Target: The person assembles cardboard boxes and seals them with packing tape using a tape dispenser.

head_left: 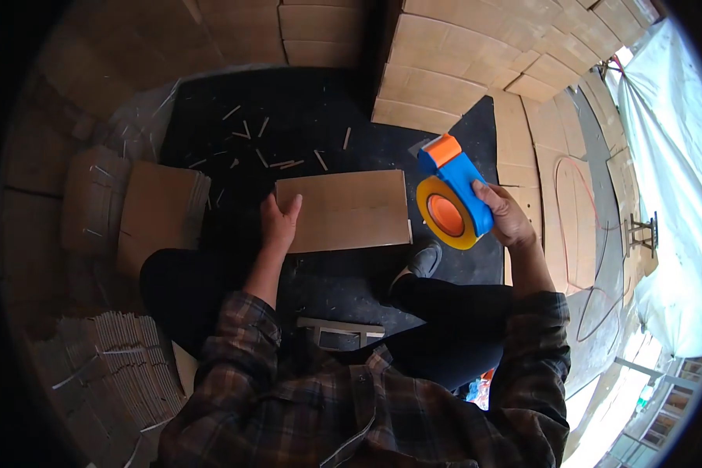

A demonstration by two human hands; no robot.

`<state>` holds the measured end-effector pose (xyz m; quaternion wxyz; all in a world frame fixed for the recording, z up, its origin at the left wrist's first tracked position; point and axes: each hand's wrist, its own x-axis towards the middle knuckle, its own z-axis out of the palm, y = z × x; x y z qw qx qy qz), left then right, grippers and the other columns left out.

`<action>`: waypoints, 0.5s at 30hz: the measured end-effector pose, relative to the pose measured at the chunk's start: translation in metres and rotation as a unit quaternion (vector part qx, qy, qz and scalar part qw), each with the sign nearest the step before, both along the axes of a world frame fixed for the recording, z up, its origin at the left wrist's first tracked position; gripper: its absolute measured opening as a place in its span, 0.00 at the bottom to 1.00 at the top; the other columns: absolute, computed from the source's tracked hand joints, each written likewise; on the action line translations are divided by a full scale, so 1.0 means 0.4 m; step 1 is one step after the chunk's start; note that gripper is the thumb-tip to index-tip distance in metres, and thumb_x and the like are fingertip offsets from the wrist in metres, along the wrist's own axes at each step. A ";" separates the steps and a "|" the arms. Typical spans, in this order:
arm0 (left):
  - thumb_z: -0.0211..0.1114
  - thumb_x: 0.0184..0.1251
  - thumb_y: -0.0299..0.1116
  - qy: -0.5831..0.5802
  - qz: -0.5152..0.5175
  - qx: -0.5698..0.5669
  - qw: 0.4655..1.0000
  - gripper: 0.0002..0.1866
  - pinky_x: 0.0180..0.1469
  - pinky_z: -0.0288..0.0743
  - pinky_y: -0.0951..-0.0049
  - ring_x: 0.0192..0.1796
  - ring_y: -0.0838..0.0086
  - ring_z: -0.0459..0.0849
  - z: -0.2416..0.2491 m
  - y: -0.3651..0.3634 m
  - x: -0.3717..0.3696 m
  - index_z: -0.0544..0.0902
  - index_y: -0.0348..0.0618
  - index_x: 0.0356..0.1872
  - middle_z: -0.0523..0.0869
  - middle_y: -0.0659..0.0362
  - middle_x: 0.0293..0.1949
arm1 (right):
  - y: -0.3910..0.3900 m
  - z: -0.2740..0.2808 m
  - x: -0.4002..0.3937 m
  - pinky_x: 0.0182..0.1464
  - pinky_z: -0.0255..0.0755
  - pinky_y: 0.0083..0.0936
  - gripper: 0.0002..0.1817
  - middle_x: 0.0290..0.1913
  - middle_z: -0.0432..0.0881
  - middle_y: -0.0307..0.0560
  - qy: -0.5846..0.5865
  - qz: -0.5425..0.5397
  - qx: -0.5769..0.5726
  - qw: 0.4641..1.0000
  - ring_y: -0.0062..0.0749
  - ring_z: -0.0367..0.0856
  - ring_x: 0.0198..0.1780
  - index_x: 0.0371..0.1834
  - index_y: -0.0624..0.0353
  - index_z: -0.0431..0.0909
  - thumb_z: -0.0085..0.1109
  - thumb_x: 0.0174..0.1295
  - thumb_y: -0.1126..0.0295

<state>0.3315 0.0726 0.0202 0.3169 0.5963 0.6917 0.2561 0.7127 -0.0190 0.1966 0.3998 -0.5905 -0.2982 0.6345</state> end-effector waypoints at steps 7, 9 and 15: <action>0.57 0.73 0.51 -0.294 -0.036 0.020 0.955 0.24 0.57 0.73 0.62 0.57 0.67 0.77 0.212 -0.016 0.075 0.77 0.41 0.57 0.80 0.56 0.53 | 0.043 0.020 -0.074 0.52 0.76 0.24 0.35 0.46 0.84 0.50 0.014 0.048 -0.005 0.999 0.29 0.82 0.47 0.57 0.72 0.74 0.67 0.60 0.50; 0.55 0.72 0.55 -0.415 -0.012 -0.119 0.902 0.27 0.57 0.73 0.61 0.57 0.68 0.77 0.255 -0.032 0.097 0.78 0.42 0.57 0.81 0.57 0.52 | 0.057 0.017 -0.091 0.50 0.76 0.23 0.38 0.44 0.84 0.53 -0.035 0.076 -0.002 0.997 0.31 0.84 0.44 0.54 0.74 0.76 0.69 0.56 0.47; 0.50 0.69 0.66 -0.572 -0.002 -0.349 0.743 0.34 0.54 0.74 0.57 0.56 0.71 0.77 0.276 -0.075 0.153 0.78 0.44 0.56 0.81 0.59 0.52 | 0.075 0.054 -0.137 0.51 0.76 0.27 0.43 0.44 0.84 0.59 -0.123 0.164 0.001 0.979 0.37 0.84 0.45 0.53 0.76 0.77 0.70 0.51 0.42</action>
